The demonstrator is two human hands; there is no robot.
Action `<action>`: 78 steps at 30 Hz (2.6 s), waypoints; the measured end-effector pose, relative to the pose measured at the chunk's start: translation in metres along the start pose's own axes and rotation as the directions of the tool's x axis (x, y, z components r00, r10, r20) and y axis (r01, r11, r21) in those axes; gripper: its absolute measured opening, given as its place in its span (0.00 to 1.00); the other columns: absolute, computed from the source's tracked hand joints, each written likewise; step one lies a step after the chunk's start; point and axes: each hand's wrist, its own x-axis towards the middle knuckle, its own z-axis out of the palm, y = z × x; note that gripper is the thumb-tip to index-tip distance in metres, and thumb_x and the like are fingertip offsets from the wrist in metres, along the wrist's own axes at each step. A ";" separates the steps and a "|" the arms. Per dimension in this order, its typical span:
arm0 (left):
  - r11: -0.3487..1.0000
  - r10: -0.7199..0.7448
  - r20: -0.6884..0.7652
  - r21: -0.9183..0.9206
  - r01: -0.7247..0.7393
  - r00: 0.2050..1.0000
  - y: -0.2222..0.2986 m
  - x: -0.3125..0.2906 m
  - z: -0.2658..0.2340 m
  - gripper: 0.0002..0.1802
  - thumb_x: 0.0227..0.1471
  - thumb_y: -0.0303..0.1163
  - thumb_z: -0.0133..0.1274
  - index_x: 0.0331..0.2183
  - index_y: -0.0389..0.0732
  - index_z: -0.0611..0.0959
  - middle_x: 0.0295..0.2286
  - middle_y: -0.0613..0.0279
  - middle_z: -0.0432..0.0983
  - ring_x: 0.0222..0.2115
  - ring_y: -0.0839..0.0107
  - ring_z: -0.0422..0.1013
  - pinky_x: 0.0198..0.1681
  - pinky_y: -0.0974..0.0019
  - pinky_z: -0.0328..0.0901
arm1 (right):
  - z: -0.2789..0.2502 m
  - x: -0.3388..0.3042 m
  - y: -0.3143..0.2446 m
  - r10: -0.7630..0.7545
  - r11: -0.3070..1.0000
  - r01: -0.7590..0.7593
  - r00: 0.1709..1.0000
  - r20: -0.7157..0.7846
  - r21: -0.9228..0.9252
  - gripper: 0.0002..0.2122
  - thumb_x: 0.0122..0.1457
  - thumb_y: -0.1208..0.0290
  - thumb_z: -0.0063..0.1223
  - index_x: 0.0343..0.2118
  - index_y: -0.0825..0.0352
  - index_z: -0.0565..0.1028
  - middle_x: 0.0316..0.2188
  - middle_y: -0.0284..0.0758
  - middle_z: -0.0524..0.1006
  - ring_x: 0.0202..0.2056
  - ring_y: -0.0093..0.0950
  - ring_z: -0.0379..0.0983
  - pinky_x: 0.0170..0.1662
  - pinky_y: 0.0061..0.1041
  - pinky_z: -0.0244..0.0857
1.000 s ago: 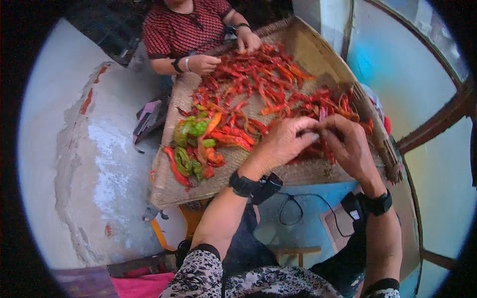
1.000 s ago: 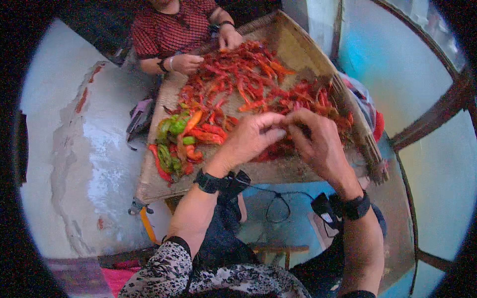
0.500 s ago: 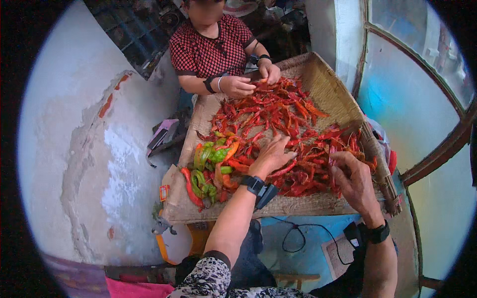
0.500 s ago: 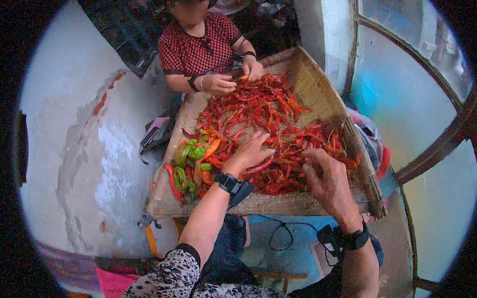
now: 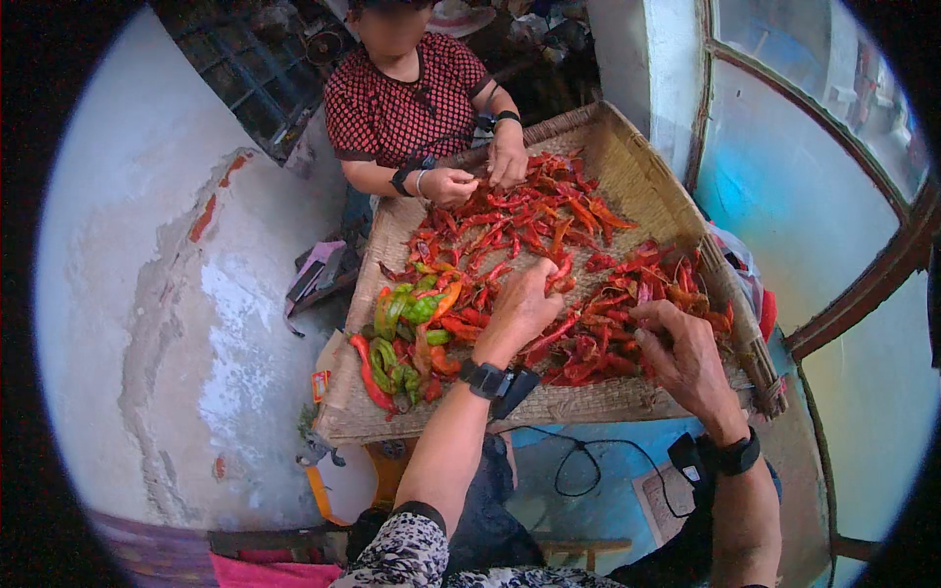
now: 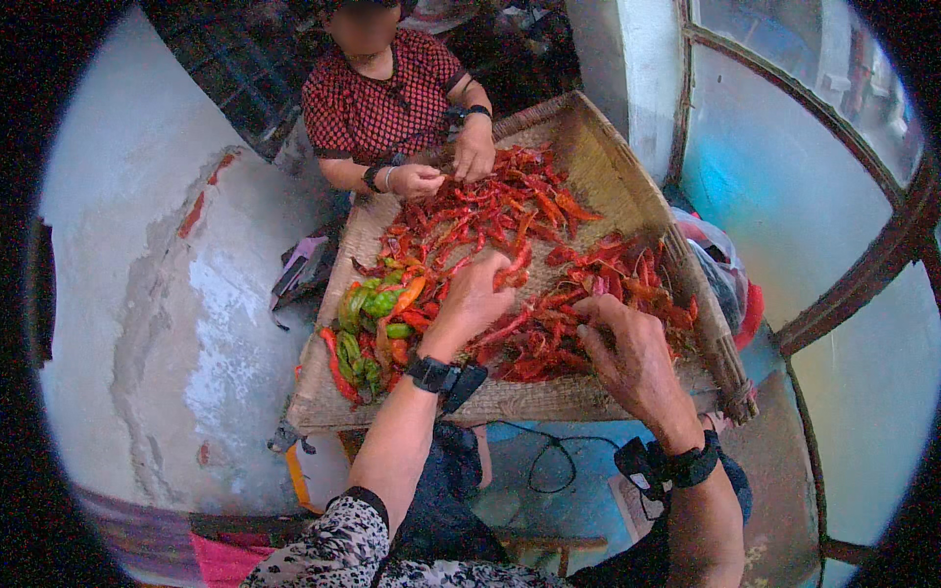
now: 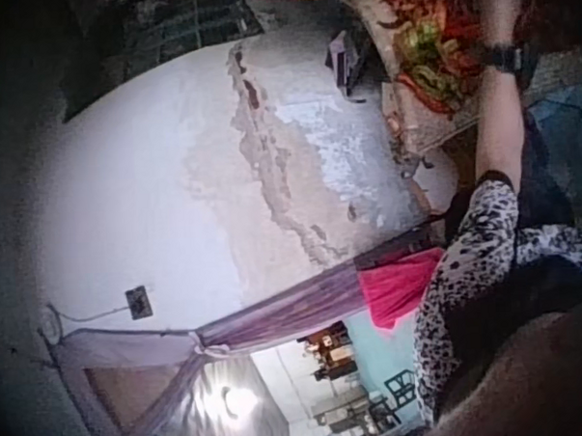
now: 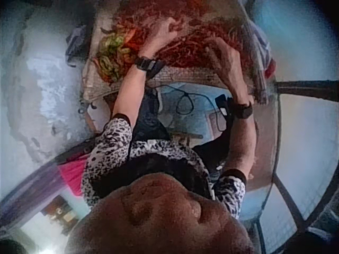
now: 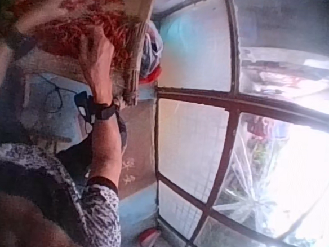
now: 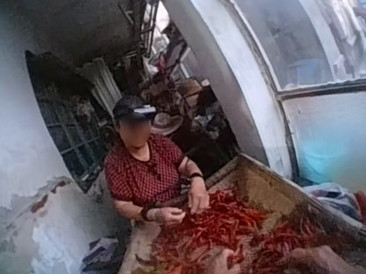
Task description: Sorting and de-stemming red peppers on a bamboo tray.
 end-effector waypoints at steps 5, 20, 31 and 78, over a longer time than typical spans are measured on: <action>0.973 0.071 -0.102 -0.210 -0.091 0.992 0.029 -0.021 -0.009 0.21 0.44 0.31 0.62 0.42 0.35 0.77 0.38 0.53 0.76 0.34 0.61 0.74 0.41 0.62 0.66 | 0.001 0.001 0.007 -0.120 0.993 0.120 0.992 -0.028 -0.009 0.08 0.54 0.77 0.51 0.37 0.70 0.72 0.27 0.48 0.75 0.32 0.48 0.72 0.35 0.38 0.65; 0.924 0.180 0.031 -0.349 -0.158 0.983 0.041 -0.034 0.014 0.10 0.46 0.21 0.56 0.35 0.35 0.79 0.36 0.55 0.74 0.33 0.63 0.74 0.38 0.66 0.69 | 0.016 -0.003 0.028 -0.057 0.968 0.065 0.998 0.040 -0.244 0.09 0.52 0.75 0.52 0.37 0.69 0.72 0.31 0.47 0.76 0.35 0.47 0.73 0.36 0.42 0.66; 0.882 -0.002 -0.474 -0.416 -0.223 0.880 0.024 -0.005 -0.020 0.17 0.50 0.29 0.58 0.44 0.39 0.79 0.31 0.63 0.79 0.32 0.74 0.72 0.34 0.69 0.67 | 0.016 -0.007 0.030 -0.103 0.959 0.103 0.995 0.013 -0.264 0.07 0.53 0.73 0.52 0.35 0.67 0.74 0.27 0.48 0.76 0.32 0.47 0.74 0.34 0.43 0.68; 0.818 -0.080 0.230 -0.541 0.196 0.970 -0.014 -0.022 -0.026 0.18 0.59 0.34 0.49 0.48 0.36 0.75 0.34 0.63 0.77 0.31 0.79 0.72 0.31 0.77 0.67 | 0.017 -0.009 0.029 -0.049 0.919 0.092 0.991 0.122 -0.383 0.06 0.54 0.73 0.52 0.34 0.67 0.73 0.25 0.47 0.76 0.29 0.47 0.74 0.31 0.43 0.69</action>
